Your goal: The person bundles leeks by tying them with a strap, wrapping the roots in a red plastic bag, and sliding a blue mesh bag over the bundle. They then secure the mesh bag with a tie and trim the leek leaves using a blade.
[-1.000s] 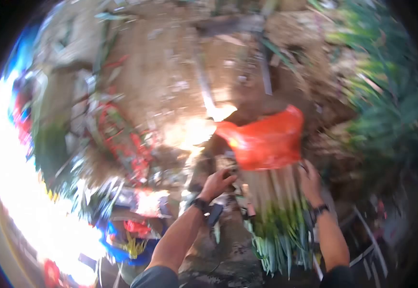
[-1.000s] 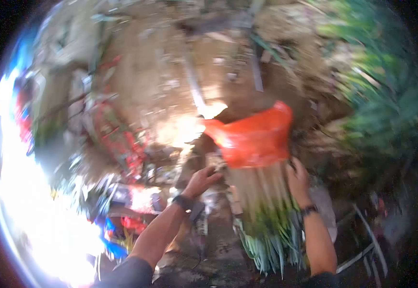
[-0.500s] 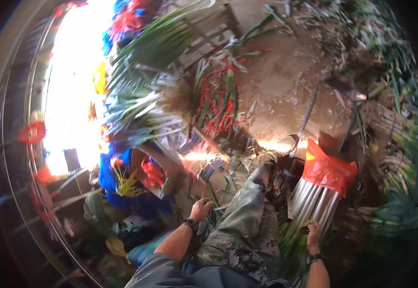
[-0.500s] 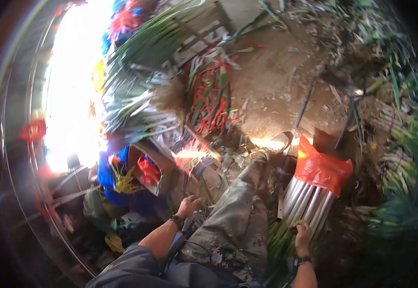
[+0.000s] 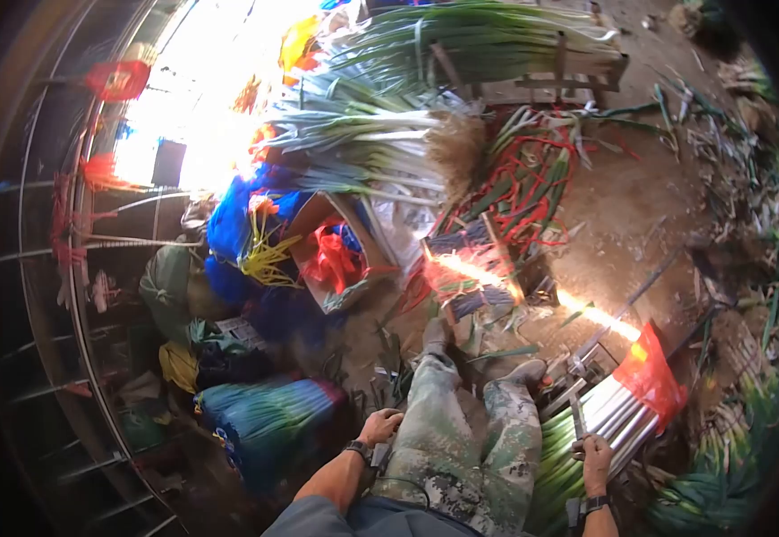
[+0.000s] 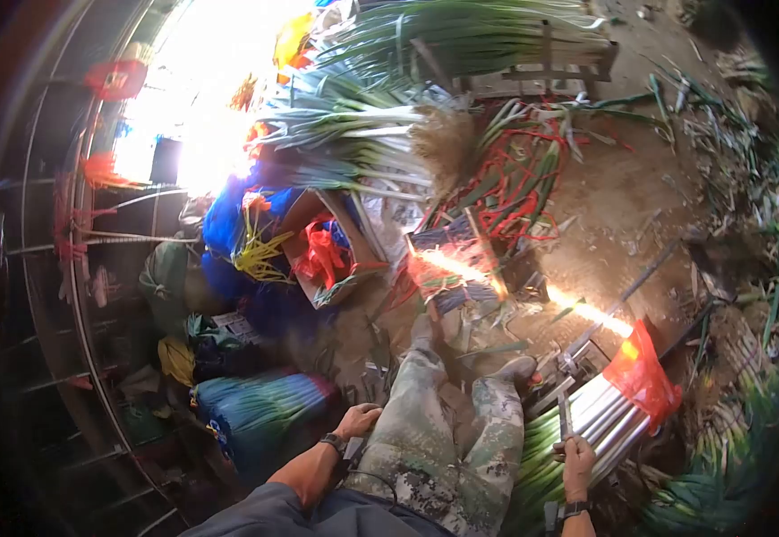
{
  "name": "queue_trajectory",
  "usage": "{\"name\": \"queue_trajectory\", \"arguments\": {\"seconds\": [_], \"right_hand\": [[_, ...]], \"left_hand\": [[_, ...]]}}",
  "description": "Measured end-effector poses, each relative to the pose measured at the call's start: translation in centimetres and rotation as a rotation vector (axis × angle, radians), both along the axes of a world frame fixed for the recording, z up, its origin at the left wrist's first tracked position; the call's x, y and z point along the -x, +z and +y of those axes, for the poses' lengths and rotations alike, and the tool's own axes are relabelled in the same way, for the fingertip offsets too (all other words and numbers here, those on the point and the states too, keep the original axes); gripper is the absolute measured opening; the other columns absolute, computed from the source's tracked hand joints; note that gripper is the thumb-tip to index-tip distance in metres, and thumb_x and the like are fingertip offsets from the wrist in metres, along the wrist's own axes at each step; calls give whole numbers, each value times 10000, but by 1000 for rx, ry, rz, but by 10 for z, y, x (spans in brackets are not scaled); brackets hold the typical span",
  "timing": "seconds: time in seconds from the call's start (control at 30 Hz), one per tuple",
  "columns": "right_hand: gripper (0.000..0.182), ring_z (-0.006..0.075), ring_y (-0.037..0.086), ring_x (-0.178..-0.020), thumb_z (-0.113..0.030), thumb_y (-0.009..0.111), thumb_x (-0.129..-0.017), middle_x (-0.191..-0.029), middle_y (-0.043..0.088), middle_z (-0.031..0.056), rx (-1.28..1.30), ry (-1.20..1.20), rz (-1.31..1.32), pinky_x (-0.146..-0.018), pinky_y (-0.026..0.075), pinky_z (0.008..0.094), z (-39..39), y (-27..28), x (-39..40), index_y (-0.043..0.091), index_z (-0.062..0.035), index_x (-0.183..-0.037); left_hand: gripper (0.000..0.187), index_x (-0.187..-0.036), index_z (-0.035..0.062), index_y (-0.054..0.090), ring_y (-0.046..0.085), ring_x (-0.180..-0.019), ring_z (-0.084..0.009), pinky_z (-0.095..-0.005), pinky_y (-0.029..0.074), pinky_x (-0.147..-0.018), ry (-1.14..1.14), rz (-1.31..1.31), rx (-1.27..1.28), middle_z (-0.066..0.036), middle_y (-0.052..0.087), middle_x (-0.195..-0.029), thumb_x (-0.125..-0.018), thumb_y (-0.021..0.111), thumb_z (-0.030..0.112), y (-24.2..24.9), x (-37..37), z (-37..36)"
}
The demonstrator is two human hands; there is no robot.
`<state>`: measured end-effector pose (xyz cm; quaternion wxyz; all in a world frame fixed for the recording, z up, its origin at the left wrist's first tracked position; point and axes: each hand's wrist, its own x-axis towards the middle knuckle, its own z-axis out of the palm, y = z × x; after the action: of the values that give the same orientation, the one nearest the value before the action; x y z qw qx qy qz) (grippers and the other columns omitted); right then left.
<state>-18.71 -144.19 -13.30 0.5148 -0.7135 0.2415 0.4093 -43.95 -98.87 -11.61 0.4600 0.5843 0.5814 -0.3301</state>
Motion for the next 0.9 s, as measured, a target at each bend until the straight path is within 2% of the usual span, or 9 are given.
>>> {"name": "queue_trajectory", "arguments": {"seconds": [0.1, 0.17, 0.3, 0.33, 0.57, 0.63, 0.77, 0.83, 0.9], "right_hand": [[244, 175, 676, -721, -175, 513, -992, -816, 691, 107, -24, 71, -21, -602, 552, 282, 48, 3, -10, 621, 41, -1034], [243, 181, 680, -745, -167, 517, -991, -840, 697, 121, 24, 194, -35, -605, 555, 285, 85, 7, -11, 624, 45, -1038], [213, 175, 677, -701, -162, 562, -965, -785, 698, 105, -30, 311, -27, -619, 555, 288, 194, 41, -14, 643, 33, -993], [200, 160, 673, -678, -158, 581, -952, -750, 698, 85, -68, 417, -133, -605, 543, 278, 214, 33, -6, 655, 27, -935], [245, 110, 613, -607, -176, 612, -949, -713, 680, 77, -173, 474, 129, -566, 496, 253, 421, 76, 38, 651, 33, -827], [248, 92, 589, -606, -165, 602, -967, -718, 653, 46, -219, 576, 39, -550, 483, 239, 444, 69, 54, 625, 30, -815], [248, 81, 572, -632, -173, 611, -969, -725, 647, 36, -265, 626, -14, -575, 474, 237, 480, 74, 74, 627, 30, -829], [247, 81, 569, -649, -181, 618, -968, -720, 644, 31, -345, 751, -15, -600, 474, 243, 501, 90, 80, 630, 29, -838], [235, 84, 578, -654, -179, 624, -964, -707, 648, 37, -297, 914, -86, -618, 482, 249, 504, 94, 84, 640, 27, -853]], "left_hand": [[404, -1117, 19, 696, 698, -793, -171, -301, 540, -703, -85, -10, -54, -97, 734, -914, -886, 615, 341, -4, 27, 26], [402, -1124, 18, 692, 708, -811, -193, -305, 541, -728, 161, -21, -118, -112, 735, -926, -882, 623, 331, -2, 41, 42], [376, -1124, -15, 683, 688, -907, -164, -287, 525, -801, 71, -231, -315, -123, 721, -1018, -889, 654, 277, 0, 24, 83], [368, -1129, -24, 677, 671, -906, -158, -288, 523, -803, 185, -308, -201, -107, 711, -1020, -908, 649, 269, 7, 5, 91], [325, -1187, -8, 644, 606, -897, -105, -285, 496, -837, 567, -738, 526, -41, 662, -1057, -957, 632, 223, 68, -91, 117], [299, -1142, -19, 654, 599, -860, -93, -281, 501, -799, 527, -820, 542, -34, 661, -998, -966, 621, 222, 56, -78, 126], [244, -1048, 2, 669, 597, -781, -91, -245, 496, -723, 750, -786, 499, -12, 651, -866, -968, 619, 227, 62, -54, 144], [222, -964, 20, 660, 575, -728, -94, -247, 481, -673, 1017, -683, 545, 0, 620, -810, -971, 613, 236, 61, -40, 149], [222, -924, 34, 640, 552, -707, -94, -251, 462, -656, 1043, -731, 559, 9, 591, -778, -972, 610, 249, 64, -31, 149]]}}
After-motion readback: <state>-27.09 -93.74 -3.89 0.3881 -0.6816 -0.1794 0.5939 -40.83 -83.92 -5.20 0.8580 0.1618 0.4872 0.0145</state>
